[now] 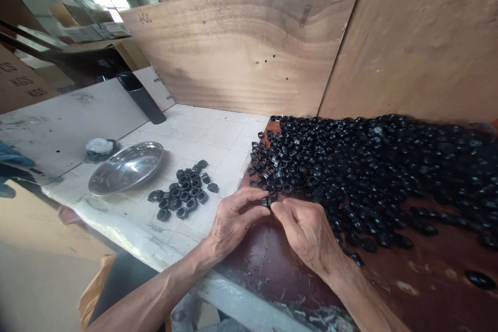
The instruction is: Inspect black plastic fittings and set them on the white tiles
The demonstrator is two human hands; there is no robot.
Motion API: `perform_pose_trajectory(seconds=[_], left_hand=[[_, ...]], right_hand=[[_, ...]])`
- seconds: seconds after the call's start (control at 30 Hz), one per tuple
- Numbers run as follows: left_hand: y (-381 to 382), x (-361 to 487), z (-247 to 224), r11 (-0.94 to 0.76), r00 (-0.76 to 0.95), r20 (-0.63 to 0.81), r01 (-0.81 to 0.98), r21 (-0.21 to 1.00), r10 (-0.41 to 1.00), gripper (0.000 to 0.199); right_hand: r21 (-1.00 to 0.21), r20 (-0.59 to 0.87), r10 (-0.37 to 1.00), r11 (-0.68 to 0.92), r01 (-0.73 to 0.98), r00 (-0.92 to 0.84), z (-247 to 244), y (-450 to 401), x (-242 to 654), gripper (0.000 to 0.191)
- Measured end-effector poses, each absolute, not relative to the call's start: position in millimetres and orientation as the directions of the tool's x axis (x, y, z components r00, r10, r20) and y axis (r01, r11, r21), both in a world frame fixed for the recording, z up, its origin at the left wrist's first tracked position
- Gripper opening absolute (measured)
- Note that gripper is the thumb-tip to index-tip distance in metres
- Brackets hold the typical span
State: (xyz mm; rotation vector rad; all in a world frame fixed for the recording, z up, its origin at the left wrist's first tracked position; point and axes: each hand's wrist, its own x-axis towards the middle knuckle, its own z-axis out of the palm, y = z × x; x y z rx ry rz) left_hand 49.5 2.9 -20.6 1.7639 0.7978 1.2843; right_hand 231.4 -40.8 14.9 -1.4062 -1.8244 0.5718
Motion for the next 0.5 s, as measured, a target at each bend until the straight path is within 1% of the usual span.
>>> perform_pose_trajectory(seconds=[0.1, 0.2, 0.23, 0.33, 0.37, 0.43, 0.5], left_hand=[[4.1, 48.9, -20.4, -0.479, 0.282, 0.452, 0.032, 0.877, 0.846, 0.024], [4.3, 48.8, -19.4, -0.472, 0.286, 0.441, 0.045, 0.881, 0.851, 0.026], [4.1, 48.9, -19.0, -0.466, 0.287, 0.436, 0.045, 0.883, 0.853, 0.026], [3.1, 49.3, -17.9, -0.462, 0.288, 0.437, 0.019, 0.887, 0.852, 0.025], [2.7, 49.3, -17.6, -0.469, 0.299, 0.443, 0.014, 0.883, 0.845, 0.024], [2.2, 49.3, -17.0, -0.496, 0.326, 0.463, 0.021, 0.868, 0.824, 0.024], [2.1, 49.1, -16.7, -0.520, 0.342, 0.478, 0.038, 0.853, 0.809, 0.025]], right_hand=[[-0.759, 0.270, 0.959, 0.266, 0.594, -0.083, 16.7, -42.6, 232.8, 0.040], [-0.768, 0.261, 0.960, 0.272, 0.580, -0.105, 15.1, -42.5, 235.5, 0.042], [-0.768, 0.269, 0.958, 0.278, 0.577, -0.104, 14.2, -41.8, 236.2, 0.040], [-0.787, 0.282, 0.955, 0.285, 0.548, -0.092, 11.4, -39.1, 237.0, 0.019], [-0.794, 0.271, 0.958, 0.275, 0.543, -0.090, 10.7, -38.5, 236.8, 0.018], [-0.790, 0.233, 0.968, 0.242, 0.564, -0.088, 9.6, -38.3, 236.0, 0.023], [-0.779, 0.205, 0.976, 0.208, 0.591, -0.073, 8.9, -39.1, 235.2, 0.035]])
